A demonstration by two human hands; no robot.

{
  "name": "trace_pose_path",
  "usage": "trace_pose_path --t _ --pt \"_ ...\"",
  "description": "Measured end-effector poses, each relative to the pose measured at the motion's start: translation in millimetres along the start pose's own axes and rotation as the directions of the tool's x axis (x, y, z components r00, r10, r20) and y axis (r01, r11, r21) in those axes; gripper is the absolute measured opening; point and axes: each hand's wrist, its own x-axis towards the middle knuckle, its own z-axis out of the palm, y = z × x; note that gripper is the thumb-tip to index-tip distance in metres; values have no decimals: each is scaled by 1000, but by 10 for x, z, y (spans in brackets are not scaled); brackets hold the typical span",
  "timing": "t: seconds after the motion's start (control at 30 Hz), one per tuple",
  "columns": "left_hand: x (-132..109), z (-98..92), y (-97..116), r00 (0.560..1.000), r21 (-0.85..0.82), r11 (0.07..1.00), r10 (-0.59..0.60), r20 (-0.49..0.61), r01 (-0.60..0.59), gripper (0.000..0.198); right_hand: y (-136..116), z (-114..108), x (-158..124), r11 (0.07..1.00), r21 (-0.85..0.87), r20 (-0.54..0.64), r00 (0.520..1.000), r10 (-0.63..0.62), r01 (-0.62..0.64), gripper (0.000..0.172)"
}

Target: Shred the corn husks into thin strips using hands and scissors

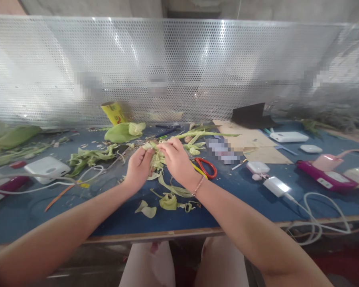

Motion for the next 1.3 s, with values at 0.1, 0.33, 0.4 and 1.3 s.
trace_pose_path --t 0.1,0.33,0.4,1.3 --pt "-43 10 10 1000 -33 999 20 -9 -20 20 -11 -30 20 1000 4 -65 998 27 -27 22" --pt "-80 62 -43 998 -36 999 26 -59 -28 21 -6 -67 41 1000 -14 -95 995 2 -3 24" --pt "-77 68 -44 998 -47 998 27 -59 -29 21 -3 -67 41 1000 -10 -87 996 -14 14 24" --pt "6 -12 -85 999 6 999 41 26 -41 21 157 -153 81 951 47 -173 935 309 -305 17"
